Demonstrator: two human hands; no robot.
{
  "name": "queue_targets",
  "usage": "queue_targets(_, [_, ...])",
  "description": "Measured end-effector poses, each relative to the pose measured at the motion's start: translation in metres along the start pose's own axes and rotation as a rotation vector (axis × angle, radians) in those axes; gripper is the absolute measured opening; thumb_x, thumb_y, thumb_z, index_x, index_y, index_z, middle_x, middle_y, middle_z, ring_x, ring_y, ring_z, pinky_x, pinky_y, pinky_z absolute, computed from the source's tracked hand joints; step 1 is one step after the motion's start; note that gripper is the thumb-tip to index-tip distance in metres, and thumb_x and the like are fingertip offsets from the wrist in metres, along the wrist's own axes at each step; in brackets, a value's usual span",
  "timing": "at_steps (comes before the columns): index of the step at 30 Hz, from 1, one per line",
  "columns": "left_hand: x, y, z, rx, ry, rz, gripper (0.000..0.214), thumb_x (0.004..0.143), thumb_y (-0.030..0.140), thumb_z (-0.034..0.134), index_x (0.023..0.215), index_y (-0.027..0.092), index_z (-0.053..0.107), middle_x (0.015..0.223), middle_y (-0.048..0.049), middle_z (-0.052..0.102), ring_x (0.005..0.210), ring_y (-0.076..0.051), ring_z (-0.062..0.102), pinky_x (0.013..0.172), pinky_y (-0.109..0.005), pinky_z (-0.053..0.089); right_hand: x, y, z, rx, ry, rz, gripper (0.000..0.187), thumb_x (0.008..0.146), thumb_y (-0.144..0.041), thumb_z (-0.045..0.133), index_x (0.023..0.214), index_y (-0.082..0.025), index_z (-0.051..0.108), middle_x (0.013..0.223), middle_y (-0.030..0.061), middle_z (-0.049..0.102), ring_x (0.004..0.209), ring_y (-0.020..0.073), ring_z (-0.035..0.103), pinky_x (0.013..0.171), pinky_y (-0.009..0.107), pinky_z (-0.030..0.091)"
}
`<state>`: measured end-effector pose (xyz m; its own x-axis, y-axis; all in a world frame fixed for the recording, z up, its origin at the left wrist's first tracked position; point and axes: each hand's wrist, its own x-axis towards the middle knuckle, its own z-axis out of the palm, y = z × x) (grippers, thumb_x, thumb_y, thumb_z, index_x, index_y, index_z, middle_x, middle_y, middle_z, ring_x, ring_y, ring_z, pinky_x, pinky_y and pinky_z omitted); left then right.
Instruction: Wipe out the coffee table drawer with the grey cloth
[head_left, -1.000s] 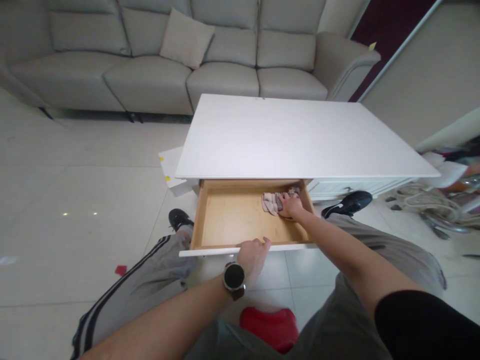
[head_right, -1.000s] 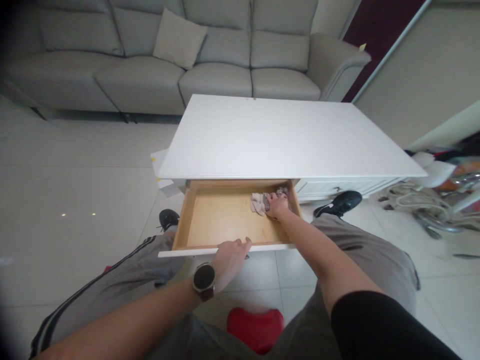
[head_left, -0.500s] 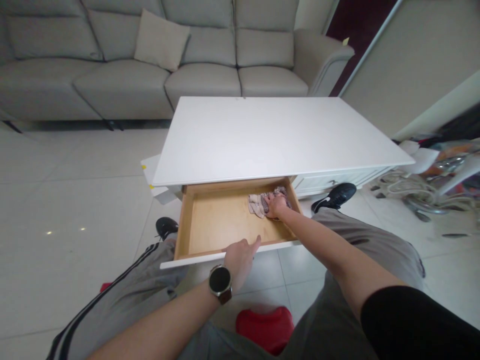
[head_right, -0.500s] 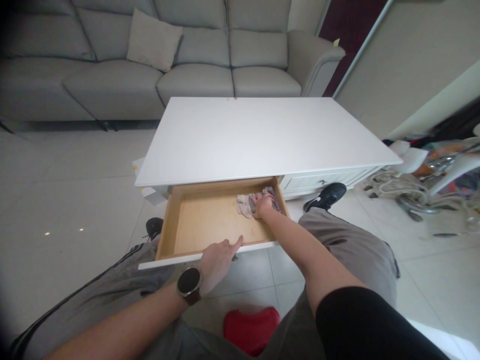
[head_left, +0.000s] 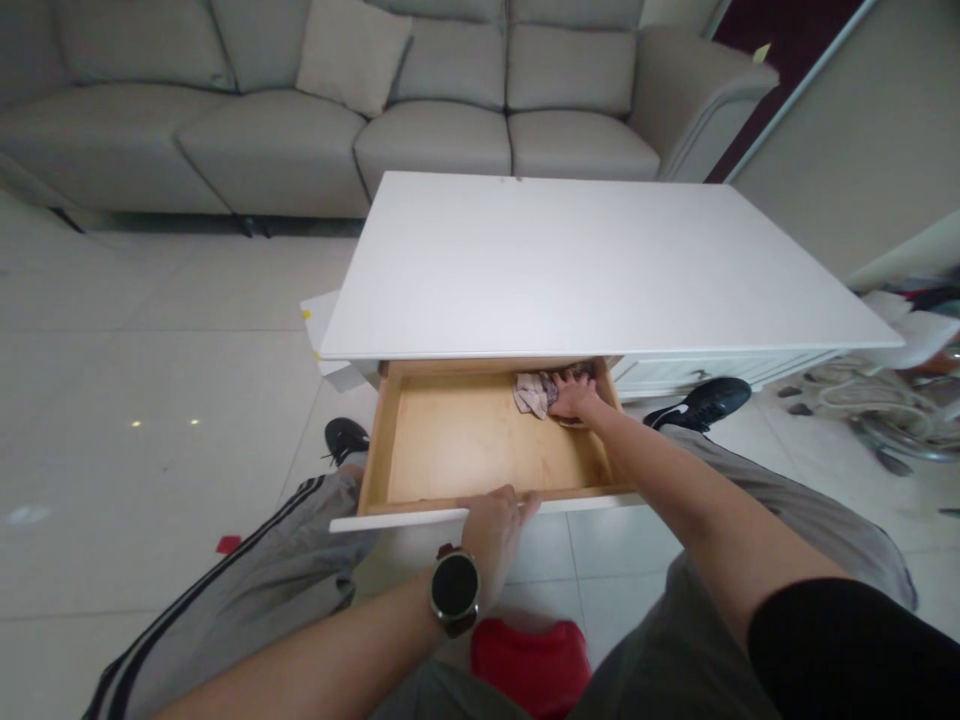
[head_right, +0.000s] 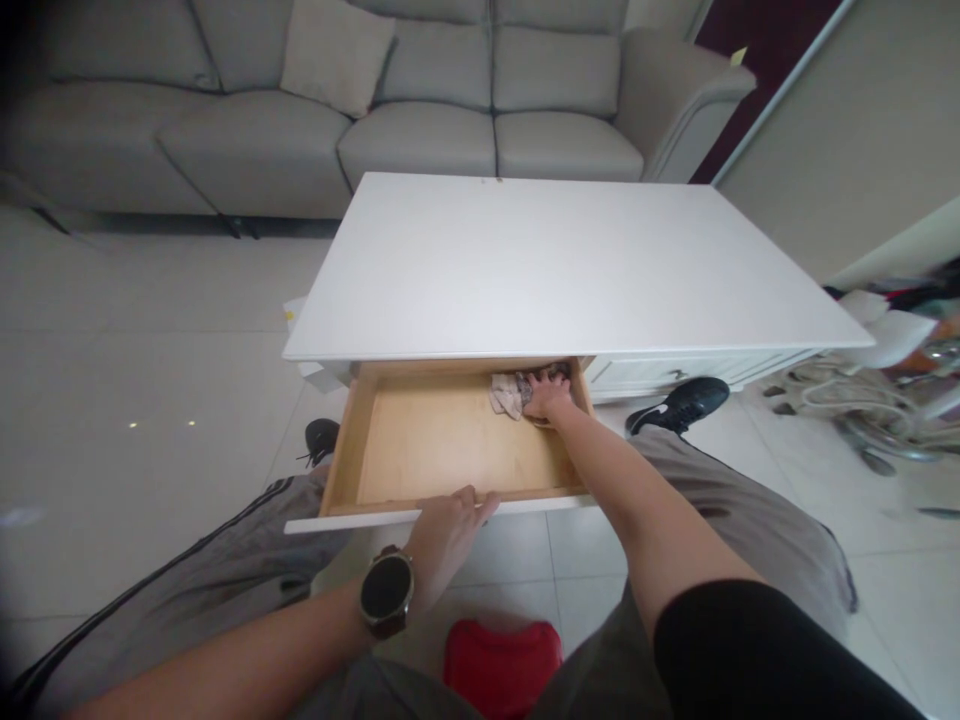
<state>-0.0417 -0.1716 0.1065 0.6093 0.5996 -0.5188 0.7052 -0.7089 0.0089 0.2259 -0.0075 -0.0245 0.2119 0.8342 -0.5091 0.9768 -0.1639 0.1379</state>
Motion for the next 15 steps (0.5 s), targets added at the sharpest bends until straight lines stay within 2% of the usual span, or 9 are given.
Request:
queue_targets(5, [0.002, -0.003, -0.001, -0.055, -0.001, 0.035, 0.046, 0.096, 0.006, 0.040, 0.138, 0.025, 0.051, 0.100, -0.0112, 0.067, 0.079, -0.025, 0.072, 0.066, -0.038, 0.059, 0.011, -0.003, -0.003, 0.036, 0.000, 0.077, 0.100, 0.077, -0.053, 0.062, 0.163, -0.025, 0.020, 0.166, 0.0177, 0.018, 0.146, 0.0536, 0.019, 0.113, 0.070, 0.018])
queue_targets(11, [0.006, -0.002, 0.007, -0.061, 0.007, 0.022, 0.042, 0.096, 0.007, 0.040, 0.133, 0.023, 0.052, 0.099, -0.0115, 0.068, 0.081, -0.027, 0.072, 0.066, -0.039, 0.058, 0.009, 0.005, 0.006, 0.051, 0.065, 0.007, 0.101, 0.078, -0.067, 0.057, 0.162, -0.024, 0.022, 0.165, 0.0192, 0.020, 0.144, 0.0536, 0.024, 0.111, 0.070, 0.023])
queue_targets(15, [0.008, -0.002, 0.010, -0.112, 0.017, 0.038, 0.040, 0.096, 0.007, 0.041, 0.131, 0.020, 0.053, 0.099, -0.0117, 0.068, 0.083, -0.026, 0.071, 0.066, -0.037, 0.056, 0.008, 0.013, 0.016, 0.020, 0.076, -0.015, 0.106, 0.076, -0.076, 0.053, 0.163, -0.024, 0.020, 0.166, 0.0190, 0.020, 0.145, 0.0537, 0.023, 0.111, 0.070, 0.022])
